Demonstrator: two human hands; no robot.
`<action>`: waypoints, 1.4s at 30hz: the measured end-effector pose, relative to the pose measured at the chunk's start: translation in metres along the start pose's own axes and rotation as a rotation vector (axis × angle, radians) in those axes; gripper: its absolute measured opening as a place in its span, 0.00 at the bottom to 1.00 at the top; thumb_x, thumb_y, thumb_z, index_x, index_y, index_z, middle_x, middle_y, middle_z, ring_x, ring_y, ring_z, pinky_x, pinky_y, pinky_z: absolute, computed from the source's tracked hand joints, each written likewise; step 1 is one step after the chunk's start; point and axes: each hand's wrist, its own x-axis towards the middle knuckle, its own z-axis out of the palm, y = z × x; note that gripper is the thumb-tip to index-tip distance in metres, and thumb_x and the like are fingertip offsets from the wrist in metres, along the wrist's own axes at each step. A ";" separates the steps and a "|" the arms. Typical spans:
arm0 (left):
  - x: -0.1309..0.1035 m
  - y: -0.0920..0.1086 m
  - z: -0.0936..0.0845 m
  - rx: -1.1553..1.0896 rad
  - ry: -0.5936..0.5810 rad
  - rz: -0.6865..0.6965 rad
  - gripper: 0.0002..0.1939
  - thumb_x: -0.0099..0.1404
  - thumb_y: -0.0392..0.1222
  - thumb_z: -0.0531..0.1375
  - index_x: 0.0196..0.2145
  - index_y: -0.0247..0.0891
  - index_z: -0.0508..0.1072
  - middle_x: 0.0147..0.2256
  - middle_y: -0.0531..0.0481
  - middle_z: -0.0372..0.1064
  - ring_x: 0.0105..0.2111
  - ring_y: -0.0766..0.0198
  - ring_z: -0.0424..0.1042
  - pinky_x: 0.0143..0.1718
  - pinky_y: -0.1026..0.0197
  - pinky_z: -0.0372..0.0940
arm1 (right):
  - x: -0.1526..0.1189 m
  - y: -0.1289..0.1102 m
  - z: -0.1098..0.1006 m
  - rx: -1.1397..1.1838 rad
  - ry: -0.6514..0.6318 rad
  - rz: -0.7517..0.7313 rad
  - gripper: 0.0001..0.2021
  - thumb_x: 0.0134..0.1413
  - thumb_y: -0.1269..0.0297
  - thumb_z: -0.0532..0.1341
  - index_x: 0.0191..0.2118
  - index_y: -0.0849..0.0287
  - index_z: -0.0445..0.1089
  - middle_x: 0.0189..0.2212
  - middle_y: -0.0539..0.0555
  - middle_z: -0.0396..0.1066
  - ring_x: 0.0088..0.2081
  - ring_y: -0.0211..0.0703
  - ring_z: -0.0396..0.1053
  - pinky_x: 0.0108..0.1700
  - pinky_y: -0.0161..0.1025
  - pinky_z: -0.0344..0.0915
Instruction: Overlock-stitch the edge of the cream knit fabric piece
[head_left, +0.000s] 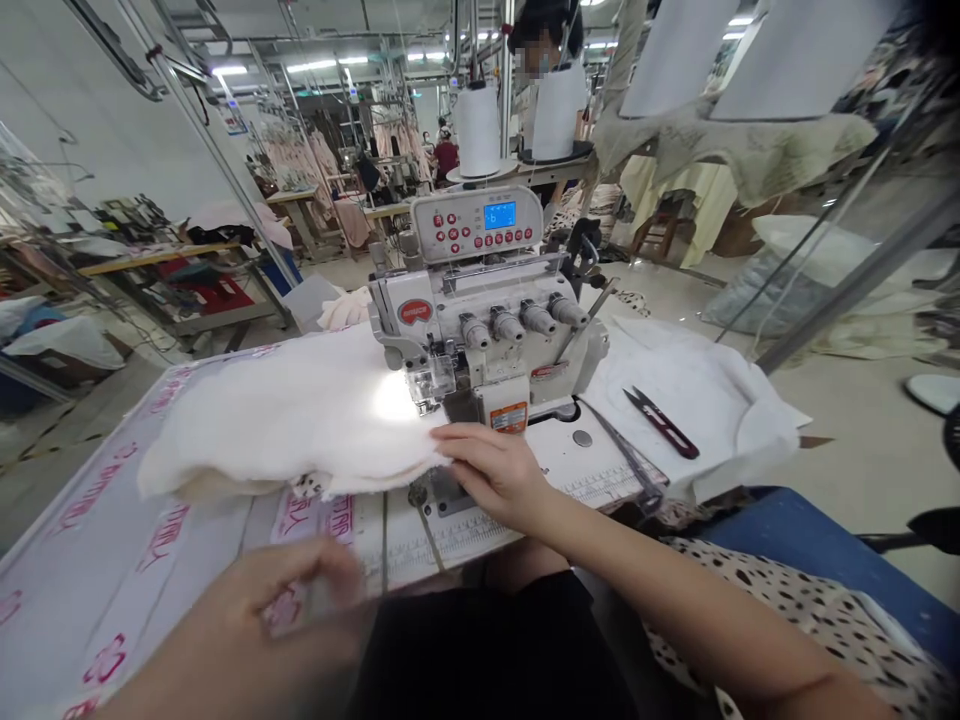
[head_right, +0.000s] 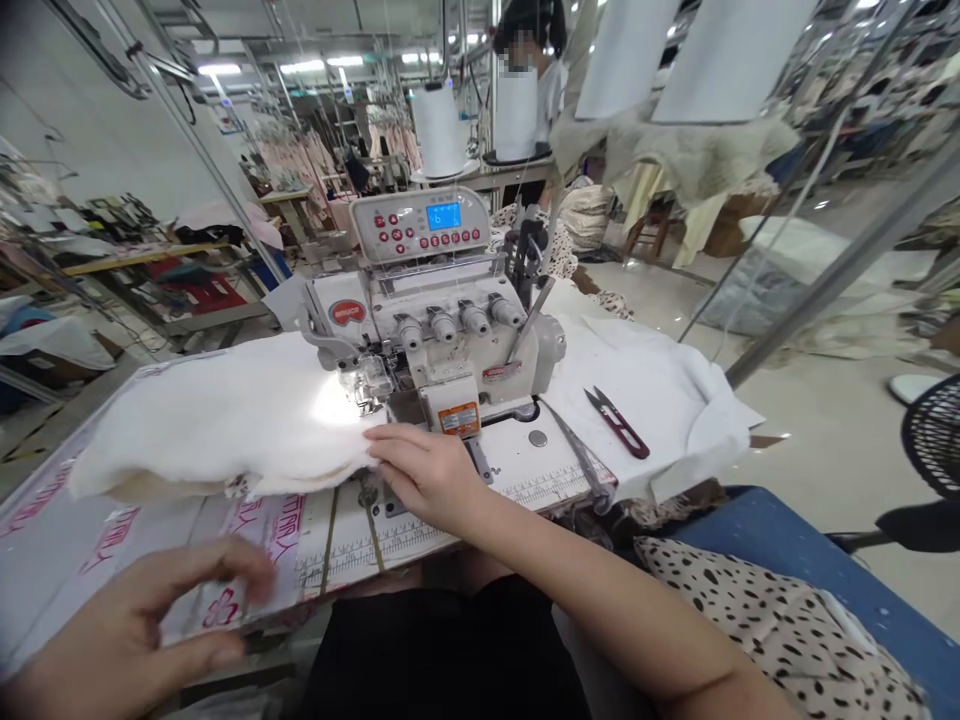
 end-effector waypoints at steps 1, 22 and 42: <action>0.008 0.012 0.009 0.054 0.054 0.131 0.17 0.53 0.51 0.62 0.39 0.42 0.71 0.36 0.49 0.71 0.34 0.60 0.71 0.34 0.62 0.68 | 0.001 -0.001 0.000 0.005 0.005 0.007 0.08 0.55 0.74 0.54 0.40 0.63 0.67 0.42 0.59 0.70 0.44 0.39 0.69 0.45 0.36 0.69; 0.066 0.018 0.051 0.551 0.427 0.554 0.09 0.59 0.30 0.58 0.39 0.34 0.68 0.34 0.46 0.69 0.33 0.60 0.65 0.34 0.56 0.55 | -0.007 0.006 0.003 -0.379 0.084 -0.225 0.09 0.53 0.73 0.58 0.40 0.58 0.69 0.40 0.56 0.70 0.33 0.37 0.69 0.33 0.33 0.68; 0.079 0.016 0.052 0.511 0.354 0.567 0.08 0.62 0.30 0.53 0.39 0.34 0.69 0.35 0.45 0.69 0.35 0.60 0.65 0.34 0.56 0.57 | -0.004 0.011 0.000 -0.458 -0.001 -0.271 0.06 0.55 0.72 0.56 0.38 0.59 0.69 0.40 0.55 0.70 0.34 0.37 0.69 0.34 0.33 0.67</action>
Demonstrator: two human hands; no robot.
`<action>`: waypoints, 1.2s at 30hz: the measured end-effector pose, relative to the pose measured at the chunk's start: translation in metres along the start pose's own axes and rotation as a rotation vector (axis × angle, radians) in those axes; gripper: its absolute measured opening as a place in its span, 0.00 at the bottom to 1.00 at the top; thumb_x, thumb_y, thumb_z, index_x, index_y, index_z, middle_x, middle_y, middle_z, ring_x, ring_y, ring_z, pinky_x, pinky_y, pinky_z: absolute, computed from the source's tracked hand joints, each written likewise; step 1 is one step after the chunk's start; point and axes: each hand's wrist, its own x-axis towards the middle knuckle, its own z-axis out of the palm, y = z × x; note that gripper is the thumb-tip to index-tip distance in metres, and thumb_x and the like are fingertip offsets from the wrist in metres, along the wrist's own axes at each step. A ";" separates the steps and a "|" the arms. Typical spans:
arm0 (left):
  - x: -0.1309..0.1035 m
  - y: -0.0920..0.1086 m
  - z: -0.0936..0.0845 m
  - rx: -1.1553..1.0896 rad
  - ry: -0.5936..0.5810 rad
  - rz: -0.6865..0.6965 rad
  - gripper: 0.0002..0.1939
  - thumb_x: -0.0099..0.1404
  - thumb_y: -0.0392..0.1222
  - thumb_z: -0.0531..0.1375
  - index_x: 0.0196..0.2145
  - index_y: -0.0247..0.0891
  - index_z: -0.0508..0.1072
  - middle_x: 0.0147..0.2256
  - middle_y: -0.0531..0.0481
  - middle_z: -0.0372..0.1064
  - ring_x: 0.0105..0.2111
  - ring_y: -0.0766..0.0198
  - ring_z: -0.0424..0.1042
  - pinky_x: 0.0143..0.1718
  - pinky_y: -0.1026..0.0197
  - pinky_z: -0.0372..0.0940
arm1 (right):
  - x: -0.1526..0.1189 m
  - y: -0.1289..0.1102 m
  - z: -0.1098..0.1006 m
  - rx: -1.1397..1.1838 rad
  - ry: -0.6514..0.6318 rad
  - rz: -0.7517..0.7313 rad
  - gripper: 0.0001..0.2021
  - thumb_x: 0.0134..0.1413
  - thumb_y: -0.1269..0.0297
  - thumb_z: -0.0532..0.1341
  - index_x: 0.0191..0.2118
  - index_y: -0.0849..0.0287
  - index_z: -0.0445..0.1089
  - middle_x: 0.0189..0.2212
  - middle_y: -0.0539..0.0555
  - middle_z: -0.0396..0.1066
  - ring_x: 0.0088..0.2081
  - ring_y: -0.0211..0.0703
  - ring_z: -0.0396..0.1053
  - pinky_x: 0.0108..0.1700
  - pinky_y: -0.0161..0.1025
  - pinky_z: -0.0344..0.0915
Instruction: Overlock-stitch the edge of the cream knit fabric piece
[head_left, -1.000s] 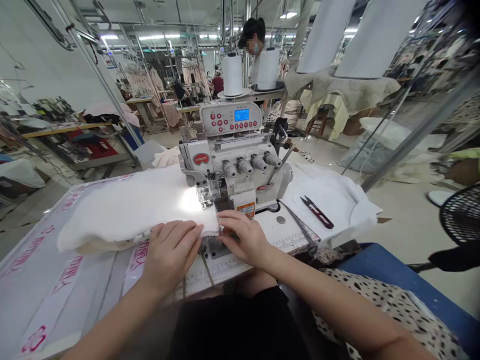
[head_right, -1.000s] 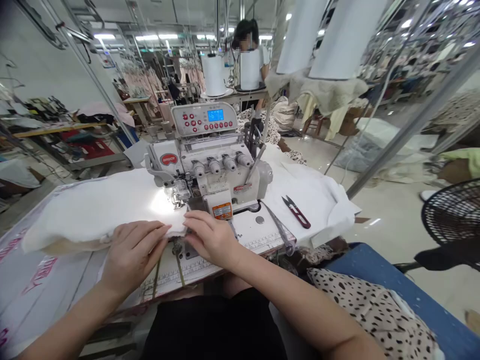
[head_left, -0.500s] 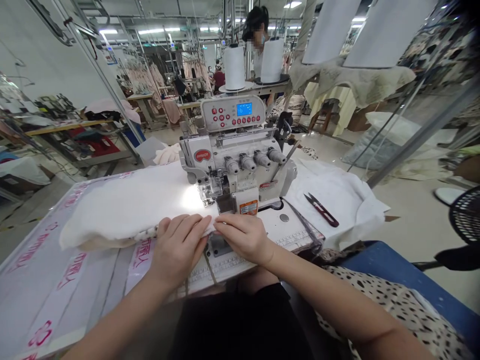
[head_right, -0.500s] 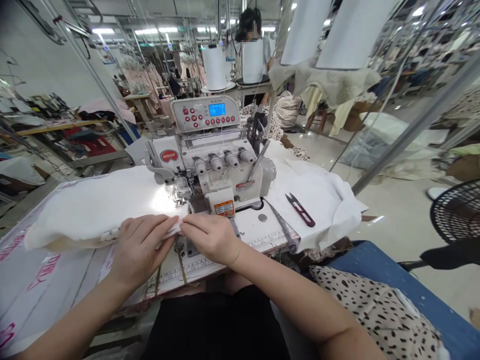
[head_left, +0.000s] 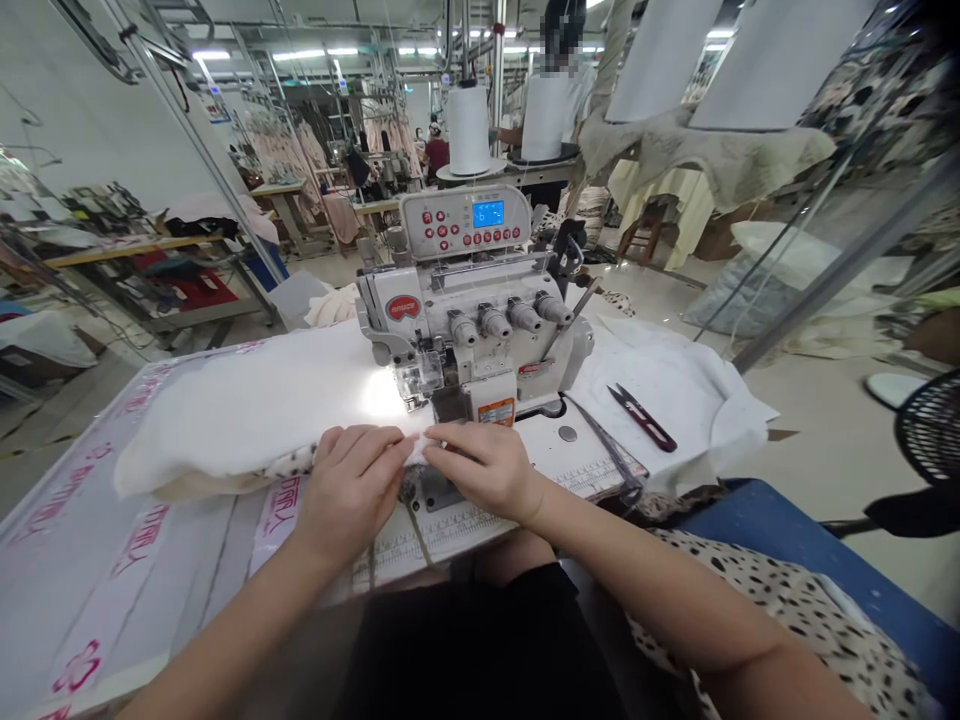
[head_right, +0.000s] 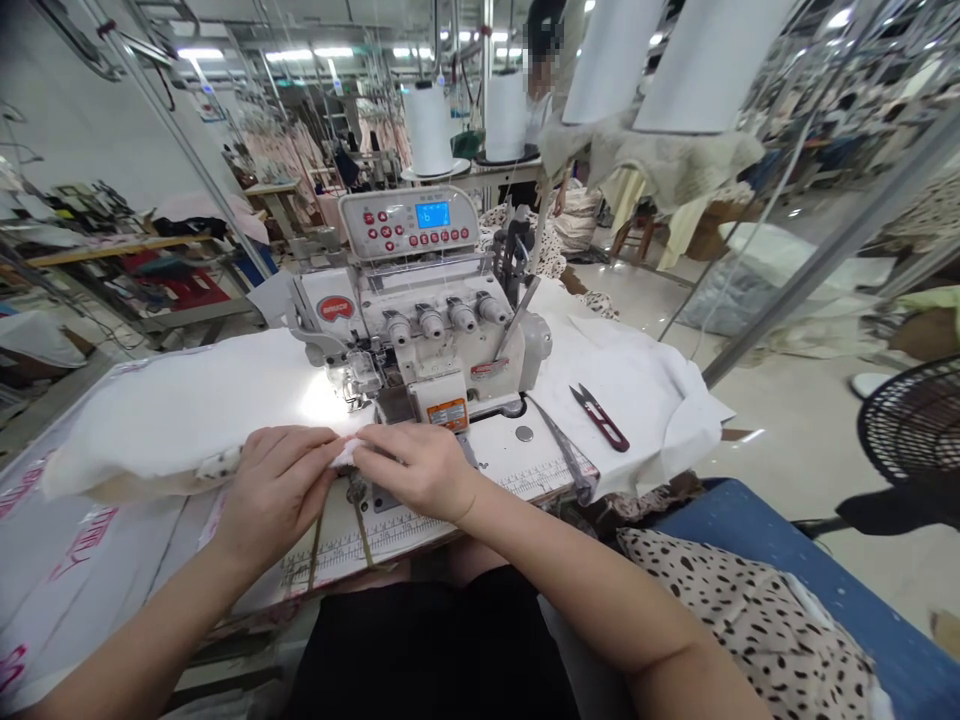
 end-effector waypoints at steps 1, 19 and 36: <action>0.000 -0.001 -0.001 -0.002 -0.003 0.004 0.08 0.62 0.31 0.53 0.39 0.34 0.69 0.35 0.46 0.69 0.35 0.60 0.65 0.34 0.56 0.57 | 0.001 0.000 -0.001 0.014 0.006 -0.020 0.06 0.55 0.73 0.56 0.38 0.60 0.68 0.40 0.56 0.71 0.34 0.37 0.69 0.35 0.34 0.67; -0.017 -0.011 -0.006 -0.118 -0.033 -0.002 0.16 0.60 0.27 0.54 0.46 0.34 0.66 0.41 0.44 0.67 0.41 0.59 0.64 0.43 0.55 0.62 | 0.004 -0.014 -0.010 0.202 0.037 0.233 0.13 0.52 0.70 0.58 0.45 0.62 0.62 0.39 0.59 0.67 0.40 0.42 0.66 0.36 0.36 0.69; -0.018 -0.016 -0.009 -0.108 -0.045 0.077 0.18 0.59 0.25 0.56 0.47 0.30 0.65 0.42 0.43 0.67 0.42 0.59 0.64 0.44 0.55 0.63 | 0.003 -0.009 -0.006 0.175 -0.041 0.085 0.09 0.52 0.79 0.53 0.35 0.61 0.67 0.35 0.52 0.73 0.33 0.37 0.66 0.35 0.33 0.65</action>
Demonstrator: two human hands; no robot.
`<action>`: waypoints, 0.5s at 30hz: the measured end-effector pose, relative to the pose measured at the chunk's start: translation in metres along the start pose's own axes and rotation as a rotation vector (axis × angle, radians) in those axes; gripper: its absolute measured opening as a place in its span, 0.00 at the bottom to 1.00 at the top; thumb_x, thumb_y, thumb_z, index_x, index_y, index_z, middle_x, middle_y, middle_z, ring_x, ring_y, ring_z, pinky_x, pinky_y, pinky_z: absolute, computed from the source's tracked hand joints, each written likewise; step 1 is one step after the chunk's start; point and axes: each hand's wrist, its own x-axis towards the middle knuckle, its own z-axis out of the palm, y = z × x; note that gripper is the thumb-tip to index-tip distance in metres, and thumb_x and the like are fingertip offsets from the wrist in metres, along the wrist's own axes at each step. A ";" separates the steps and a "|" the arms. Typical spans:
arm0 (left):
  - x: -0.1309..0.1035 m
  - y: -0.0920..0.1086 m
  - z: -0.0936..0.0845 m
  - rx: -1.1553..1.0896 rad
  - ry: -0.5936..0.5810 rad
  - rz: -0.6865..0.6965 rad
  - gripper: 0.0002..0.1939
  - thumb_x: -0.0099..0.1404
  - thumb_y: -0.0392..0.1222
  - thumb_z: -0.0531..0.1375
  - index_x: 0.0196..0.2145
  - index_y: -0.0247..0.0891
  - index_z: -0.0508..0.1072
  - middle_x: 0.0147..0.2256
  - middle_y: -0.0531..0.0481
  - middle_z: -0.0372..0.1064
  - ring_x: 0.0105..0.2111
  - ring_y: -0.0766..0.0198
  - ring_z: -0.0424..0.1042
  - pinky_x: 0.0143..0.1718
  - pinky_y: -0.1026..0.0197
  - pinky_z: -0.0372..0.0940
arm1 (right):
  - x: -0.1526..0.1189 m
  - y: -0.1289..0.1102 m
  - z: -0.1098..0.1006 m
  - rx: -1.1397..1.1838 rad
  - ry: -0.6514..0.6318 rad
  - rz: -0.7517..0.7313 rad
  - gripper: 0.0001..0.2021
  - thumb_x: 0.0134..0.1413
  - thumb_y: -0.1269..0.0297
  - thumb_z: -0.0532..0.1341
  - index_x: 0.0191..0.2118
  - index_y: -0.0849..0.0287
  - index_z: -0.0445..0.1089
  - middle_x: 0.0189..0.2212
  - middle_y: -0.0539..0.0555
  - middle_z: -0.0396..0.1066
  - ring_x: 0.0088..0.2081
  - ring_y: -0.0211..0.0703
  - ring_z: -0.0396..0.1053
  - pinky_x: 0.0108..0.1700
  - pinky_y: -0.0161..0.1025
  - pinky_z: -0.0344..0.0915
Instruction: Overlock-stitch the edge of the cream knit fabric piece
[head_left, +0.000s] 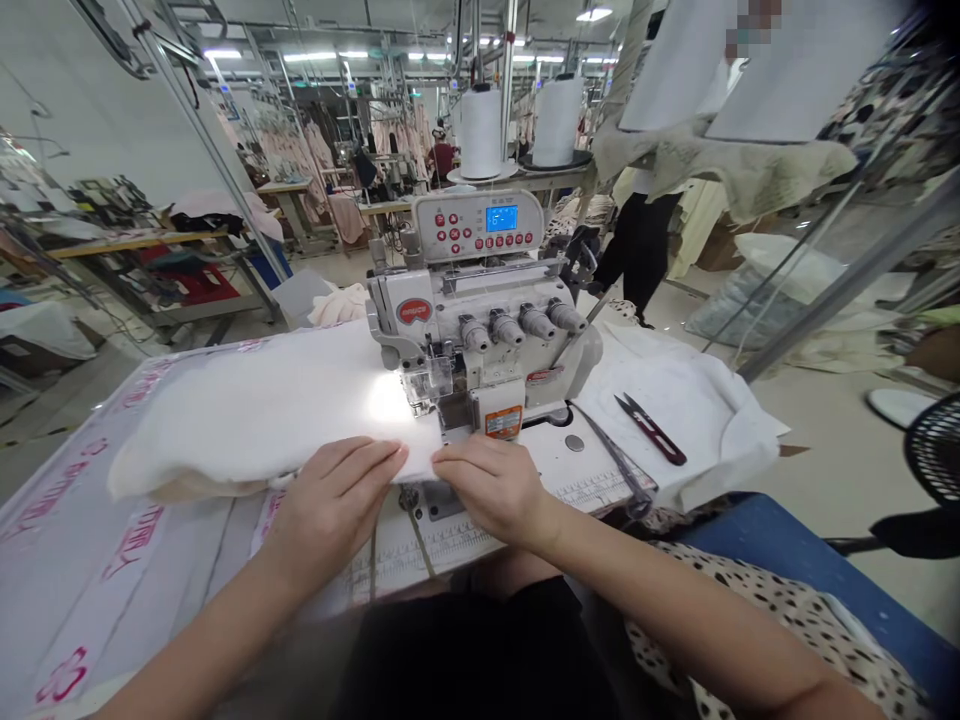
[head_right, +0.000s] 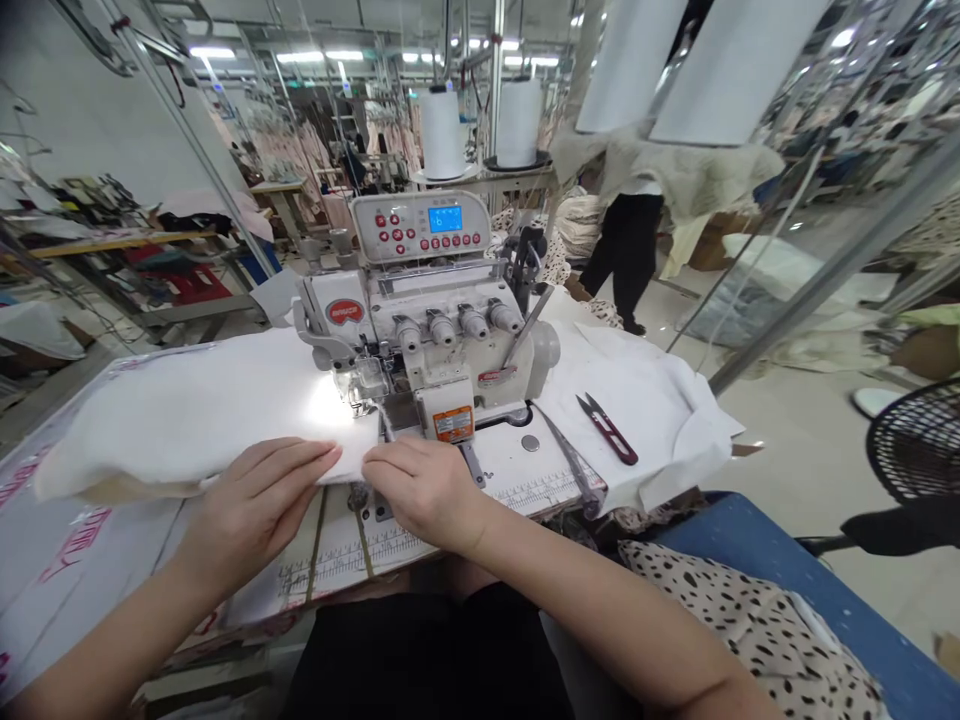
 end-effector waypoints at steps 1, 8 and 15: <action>0.001 -0.001 0.000 0.003 -0.018 -0.010 0.17 0.59 0.25 0.55 0.47 0.30 0.65 0.42 0.43 0.67 0.42 0.59 0.64 0.44 0.55 0.62 | 0.002 0.002 0.001 -0.005 -0.012 0.006 0.10 0.52 0.79 0.53 0.35 0.61 0.67 0.35 0.51 0.73 0.33 0.37 0.66 0.35 0.33 0.65; 0.019 -0.016 0.002 -0.014 -0.187 -0.146 0.12 0.65 0.34 0.51 0.45 0.31 0.67 0.42 0.45 0.66 0.42 0.60 0.62 0.45 0.57 0.61 | 0.025 0.008 -0.002 -0.150 -0.171 0.127 0.09 0.54 0.77 0.53 0.36 0.61 0.69 0.39 0.51 0.72 0.34 0.39 0.64 0.34 0.35 0.64; 0.046 -0.037 0.011 -0.071 -0.380 -0.375 0.13 0.65 0.36 0.47 0.31 0.35 0.70 0.37 0.46 0.66 0.37 0.58 0.62 0.41 0.54 0.60 | -0.025 0.002 -0.007 -0.098 -0.124 0.230 0.12 0.55 0.75 0.52 0.44 0.64 0.66 0.39 0.58 0.70 0.38 0.43 0.64 0.40 0.39 0.66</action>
